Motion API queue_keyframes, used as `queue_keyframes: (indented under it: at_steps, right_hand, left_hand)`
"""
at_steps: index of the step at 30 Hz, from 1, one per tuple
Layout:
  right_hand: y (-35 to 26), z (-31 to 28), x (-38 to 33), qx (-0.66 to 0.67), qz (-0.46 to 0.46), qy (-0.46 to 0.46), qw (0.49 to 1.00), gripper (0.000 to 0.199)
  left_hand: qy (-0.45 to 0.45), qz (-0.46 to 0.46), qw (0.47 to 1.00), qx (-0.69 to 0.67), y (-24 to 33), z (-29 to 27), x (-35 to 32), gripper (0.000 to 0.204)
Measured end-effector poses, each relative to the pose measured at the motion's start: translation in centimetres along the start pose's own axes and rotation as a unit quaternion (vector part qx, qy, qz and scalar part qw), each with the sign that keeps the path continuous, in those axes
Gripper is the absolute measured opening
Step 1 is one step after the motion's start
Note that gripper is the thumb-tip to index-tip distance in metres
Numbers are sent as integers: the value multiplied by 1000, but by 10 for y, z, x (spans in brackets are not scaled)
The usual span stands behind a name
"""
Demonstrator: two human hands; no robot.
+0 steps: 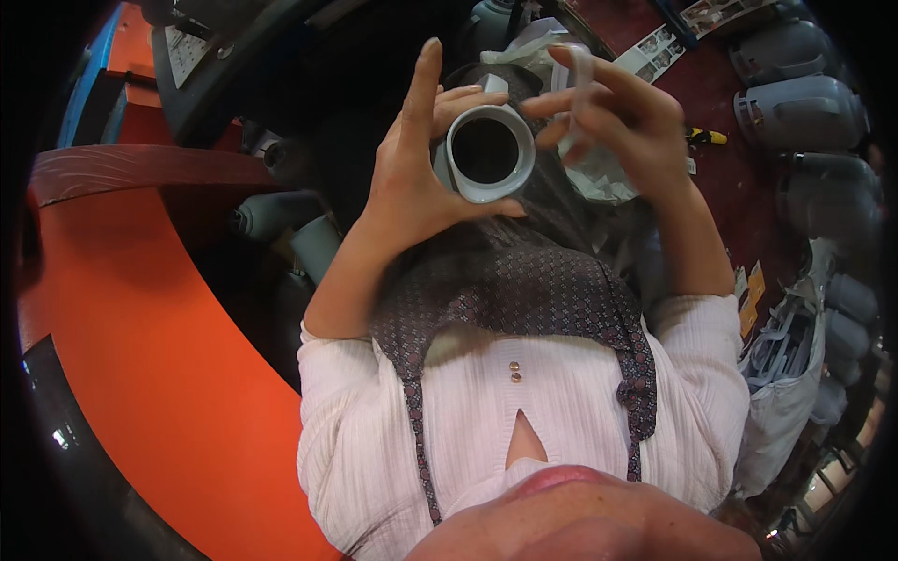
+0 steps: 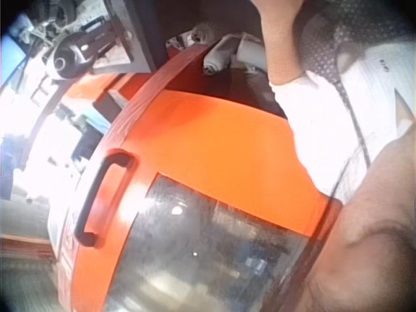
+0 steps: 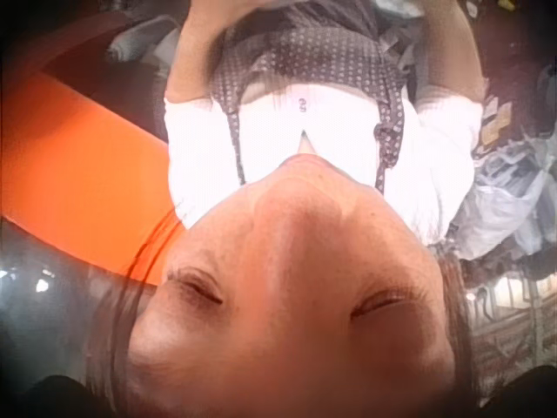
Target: The person assembles multiple grey kettles by inserting a metal filter into the spout, attaching a handle, and applying a sticker label. They repeat this sequence for several units, placing finished kettles on the table.
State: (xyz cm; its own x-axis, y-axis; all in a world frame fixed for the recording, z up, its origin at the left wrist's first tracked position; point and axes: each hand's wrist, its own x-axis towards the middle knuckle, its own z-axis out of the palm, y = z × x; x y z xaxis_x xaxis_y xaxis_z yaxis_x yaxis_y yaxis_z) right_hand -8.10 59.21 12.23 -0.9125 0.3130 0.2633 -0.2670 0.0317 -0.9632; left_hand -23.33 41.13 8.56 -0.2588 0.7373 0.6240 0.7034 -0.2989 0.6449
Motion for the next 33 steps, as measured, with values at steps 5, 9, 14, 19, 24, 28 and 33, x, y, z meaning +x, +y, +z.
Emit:
queue_keyframes:
  at_steps: [5, 9, 14, 19, 24, 28, 33]
  right_hand:
    - [-8, 28, 19, -336, -258, -124, 897, 29]
    - [0, 15, 28, -424, -289, -193, 837, 29]
    - [-5, 8, 23, -399, -250, -260, 843, 27]
    - [-6, 12, 17, -492, -146, -316, 798, 25]
    - [-5, 6, 14, -547, -183, -325, 749, 11]
    - [-13, -3, 16, -588, -242, -388, 667, 8]
    - [-16, -8, 12, -506, -147, -378, 762, 10]
  left_hand:
    - [-7, -79, 996, -30, -1, 4, 4, 144]
    - [6, -60, 998, -5, -2, -1, 3, 143]
    - [16, -27, 999, -7, -10, 0, 2, 144]
    - [9, -2, 999, 32, -9, 16, 1, 144]
    - [28, 24, 998, 55, -7, 32, 0, 139]
    - [23, 44, 997, 58, -5, 39, -1, 139]
    - [38, 54, 995, 74, -6, 39, 1, 138]
